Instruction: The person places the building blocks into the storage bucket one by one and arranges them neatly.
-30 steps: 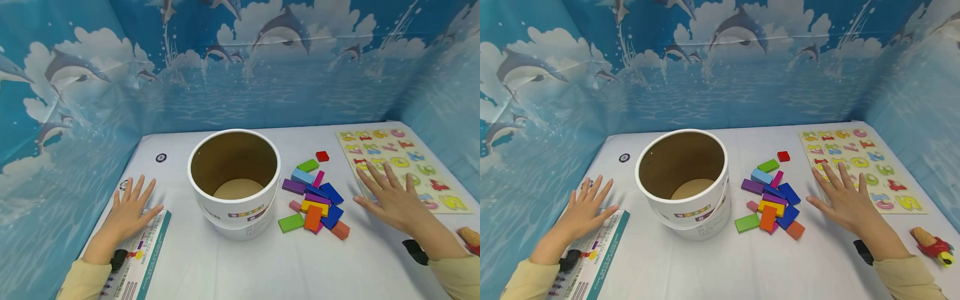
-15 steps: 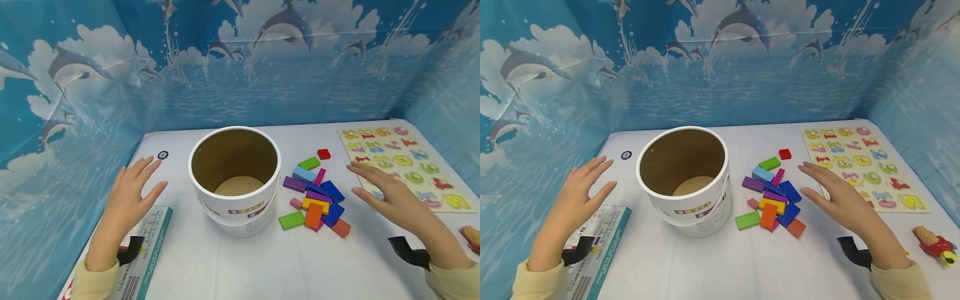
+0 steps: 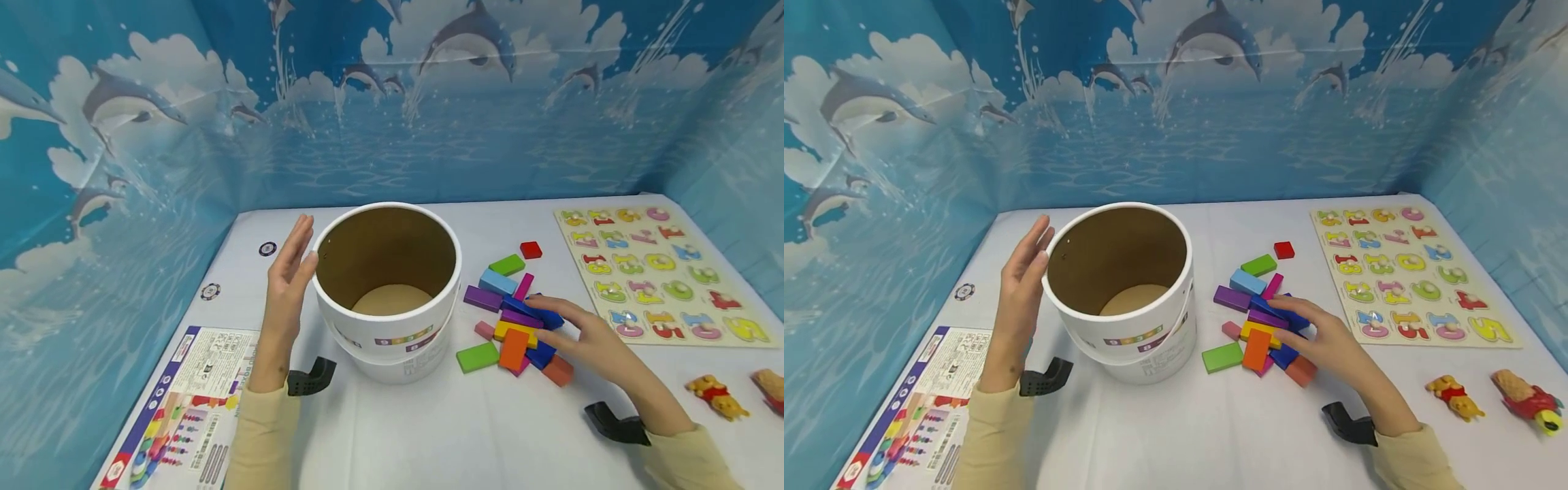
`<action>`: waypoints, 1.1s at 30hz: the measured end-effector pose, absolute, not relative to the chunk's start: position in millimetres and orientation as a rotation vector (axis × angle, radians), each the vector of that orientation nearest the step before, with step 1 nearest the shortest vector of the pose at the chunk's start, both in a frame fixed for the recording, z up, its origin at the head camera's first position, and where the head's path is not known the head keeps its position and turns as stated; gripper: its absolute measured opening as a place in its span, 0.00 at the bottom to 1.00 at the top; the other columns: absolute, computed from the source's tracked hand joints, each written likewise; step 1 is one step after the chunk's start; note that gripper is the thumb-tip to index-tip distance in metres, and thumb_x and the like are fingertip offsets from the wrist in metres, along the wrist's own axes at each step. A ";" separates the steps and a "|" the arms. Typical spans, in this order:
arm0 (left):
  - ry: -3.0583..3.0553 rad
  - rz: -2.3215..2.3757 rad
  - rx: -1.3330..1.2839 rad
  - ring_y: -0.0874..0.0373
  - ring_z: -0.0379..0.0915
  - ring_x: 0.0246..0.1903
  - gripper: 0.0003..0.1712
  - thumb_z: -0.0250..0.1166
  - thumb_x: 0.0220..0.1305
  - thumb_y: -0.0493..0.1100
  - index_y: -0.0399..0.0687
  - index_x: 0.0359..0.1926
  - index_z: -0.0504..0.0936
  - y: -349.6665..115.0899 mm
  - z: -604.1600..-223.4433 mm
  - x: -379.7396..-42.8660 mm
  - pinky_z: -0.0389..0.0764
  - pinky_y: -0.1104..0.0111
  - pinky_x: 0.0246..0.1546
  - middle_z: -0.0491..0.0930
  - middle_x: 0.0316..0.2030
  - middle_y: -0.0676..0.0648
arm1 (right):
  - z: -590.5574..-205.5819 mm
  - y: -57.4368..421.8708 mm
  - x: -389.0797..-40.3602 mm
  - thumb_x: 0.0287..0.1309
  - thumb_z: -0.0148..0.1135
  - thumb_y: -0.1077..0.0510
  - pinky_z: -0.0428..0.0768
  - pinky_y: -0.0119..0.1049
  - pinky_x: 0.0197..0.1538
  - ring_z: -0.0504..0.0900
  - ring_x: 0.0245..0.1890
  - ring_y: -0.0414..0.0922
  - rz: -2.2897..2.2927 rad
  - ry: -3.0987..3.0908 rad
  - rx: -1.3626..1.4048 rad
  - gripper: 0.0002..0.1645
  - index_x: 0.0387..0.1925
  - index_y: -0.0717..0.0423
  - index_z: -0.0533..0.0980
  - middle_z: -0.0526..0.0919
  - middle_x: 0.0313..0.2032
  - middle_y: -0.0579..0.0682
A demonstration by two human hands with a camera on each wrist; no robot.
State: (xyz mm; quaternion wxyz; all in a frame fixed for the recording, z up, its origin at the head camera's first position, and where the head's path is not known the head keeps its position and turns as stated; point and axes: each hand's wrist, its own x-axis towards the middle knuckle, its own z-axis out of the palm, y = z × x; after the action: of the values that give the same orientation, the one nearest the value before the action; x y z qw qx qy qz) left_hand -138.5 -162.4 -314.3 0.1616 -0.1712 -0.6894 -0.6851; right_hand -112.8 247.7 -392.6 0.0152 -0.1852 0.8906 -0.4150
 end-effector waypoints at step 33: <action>-2.117 -2.134 -0.648 0.60 0.47 0.63 0.28 0.47 0.63 0.41 0.54 0.65 0.58 -159.8 -309.1 -152.0 0.48 0.48 0.59 0.54 0.64 0.54 | -428.1 219.1 -113.0 0.52 0.61 0.55 0.57 0.69 0.48 0.50 0.65 0.54 -1.251 2.843 -0.670 0.20 0.49 0.49 0.75 0.71 0.55 0.53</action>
State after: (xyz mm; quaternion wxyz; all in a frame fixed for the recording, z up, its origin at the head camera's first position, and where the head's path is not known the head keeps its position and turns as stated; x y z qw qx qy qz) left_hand -152.0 -159.8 -309.1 0.0332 -0.2107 -0.6881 -0.6936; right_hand -113.0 219.1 -428.1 -0.0177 -0.2108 0.8946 -0.3936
